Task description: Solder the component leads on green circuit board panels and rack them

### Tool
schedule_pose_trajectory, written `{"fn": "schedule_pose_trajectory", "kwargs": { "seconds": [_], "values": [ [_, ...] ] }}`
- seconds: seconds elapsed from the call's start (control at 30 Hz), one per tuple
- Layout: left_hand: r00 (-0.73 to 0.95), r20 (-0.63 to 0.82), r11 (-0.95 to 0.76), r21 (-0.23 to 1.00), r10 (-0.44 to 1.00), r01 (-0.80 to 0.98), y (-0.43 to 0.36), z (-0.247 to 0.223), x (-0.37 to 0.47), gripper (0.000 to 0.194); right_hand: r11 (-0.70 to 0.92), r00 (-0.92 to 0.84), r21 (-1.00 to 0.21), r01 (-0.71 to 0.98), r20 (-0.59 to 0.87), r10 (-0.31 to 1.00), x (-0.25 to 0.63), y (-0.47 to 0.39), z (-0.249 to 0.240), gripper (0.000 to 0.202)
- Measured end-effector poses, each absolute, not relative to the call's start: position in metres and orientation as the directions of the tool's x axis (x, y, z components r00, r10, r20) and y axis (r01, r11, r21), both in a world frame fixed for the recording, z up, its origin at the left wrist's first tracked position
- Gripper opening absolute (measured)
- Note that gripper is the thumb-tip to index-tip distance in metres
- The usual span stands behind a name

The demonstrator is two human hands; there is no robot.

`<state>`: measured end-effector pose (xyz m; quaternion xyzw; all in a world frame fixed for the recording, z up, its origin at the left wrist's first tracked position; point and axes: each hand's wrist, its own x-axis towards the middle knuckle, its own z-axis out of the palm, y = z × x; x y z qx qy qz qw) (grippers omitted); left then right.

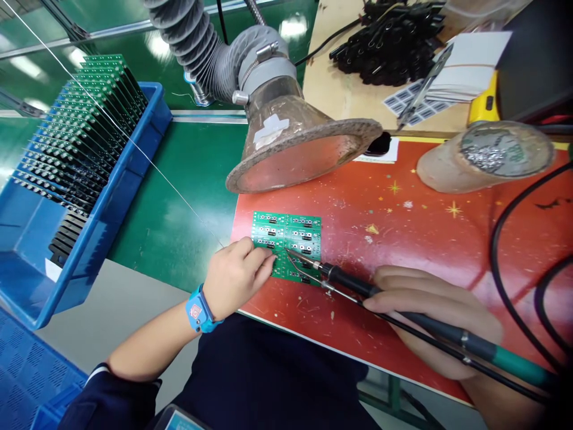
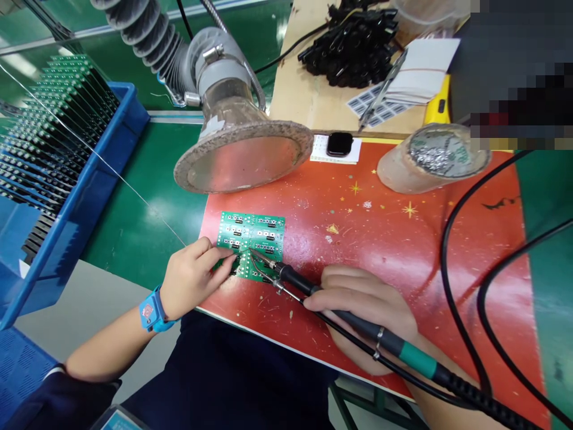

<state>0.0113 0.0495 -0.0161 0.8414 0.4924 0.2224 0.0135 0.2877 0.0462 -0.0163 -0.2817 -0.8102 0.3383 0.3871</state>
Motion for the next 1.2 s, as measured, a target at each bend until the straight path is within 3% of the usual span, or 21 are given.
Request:
{"fn": "schedule_pose_trajectory", "kwargs": {
  "seconds": [1.2],
  "values": [
    [0.561, 0.286, -0.597, 0.051, 0.777, 0.8, 0.027, -0.012, 0.016, 0.023, 0.594, -0.539, -0.795, 0.125, 0.449, 0.713, 0.284, 0.037, -0.014, 0.019]
  ]
}}
